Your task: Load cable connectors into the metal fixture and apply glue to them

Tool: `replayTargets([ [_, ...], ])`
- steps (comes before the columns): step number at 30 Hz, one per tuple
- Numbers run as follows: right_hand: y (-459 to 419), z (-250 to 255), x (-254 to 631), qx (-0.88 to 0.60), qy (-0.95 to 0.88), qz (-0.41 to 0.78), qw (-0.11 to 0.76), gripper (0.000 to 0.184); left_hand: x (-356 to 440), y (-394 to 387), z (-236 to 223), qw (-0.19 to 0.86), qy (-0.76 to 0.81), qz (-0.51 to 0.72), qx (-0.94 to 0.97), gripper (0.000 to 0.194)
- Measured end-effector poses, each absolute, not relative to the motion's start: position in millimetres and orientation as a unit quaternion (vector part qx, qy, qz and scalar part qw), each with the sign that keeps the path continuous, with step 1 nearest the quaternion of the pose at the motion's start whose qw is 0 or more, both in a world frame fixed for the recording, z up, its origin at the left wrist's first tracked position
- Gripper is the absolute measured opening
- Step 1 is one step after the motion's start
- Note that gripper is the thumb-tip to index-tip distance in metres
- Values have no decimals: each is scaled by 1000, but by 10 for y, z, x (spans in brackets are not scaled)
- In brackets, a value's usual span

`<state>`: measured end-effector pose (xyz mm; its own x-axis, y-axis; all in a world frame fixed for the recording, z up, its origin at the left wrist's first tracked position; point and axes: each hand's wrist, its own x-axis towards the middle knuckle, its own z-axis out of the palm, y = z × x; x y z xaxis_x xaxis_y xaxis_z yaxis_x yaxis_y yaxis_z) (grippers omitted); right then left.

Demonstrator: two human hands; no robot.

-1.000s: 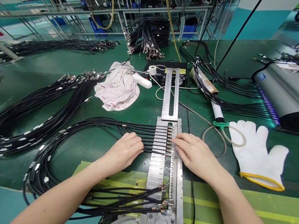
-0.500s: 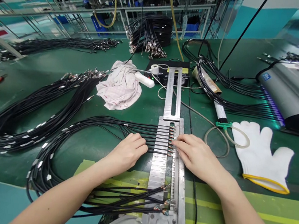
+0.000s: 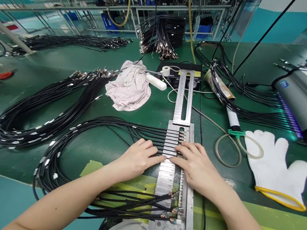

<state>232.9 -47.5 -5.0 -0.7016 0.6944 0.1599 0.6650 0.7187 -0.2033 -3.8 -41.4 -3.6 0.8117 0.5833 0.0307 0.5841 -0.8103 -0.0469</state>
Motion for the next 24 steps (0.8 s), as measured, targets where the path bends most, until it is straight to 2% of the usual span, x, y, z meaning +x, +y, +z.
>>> replayTargets([
  [12, -571, -64, 2232, -378, -923, -13, 75, 46, 30, -497, 4, 0, -344, -3, -939, 27],
  [17, -593, -62, 2275, -379, -923, 4, 59, 49, 38, -516, 14, 3, -344, 0, -939, 27],
  [20, -617, -125, 2359, -395, -913, 57, 86, 49, 6, -501, 14, -4, -326, -18, -945, 27],
  [24, -646, -249, 2435, -422, -887, 82, 168, 41, -27, -461, -5, -20, -306, -50, -950, 29],
])
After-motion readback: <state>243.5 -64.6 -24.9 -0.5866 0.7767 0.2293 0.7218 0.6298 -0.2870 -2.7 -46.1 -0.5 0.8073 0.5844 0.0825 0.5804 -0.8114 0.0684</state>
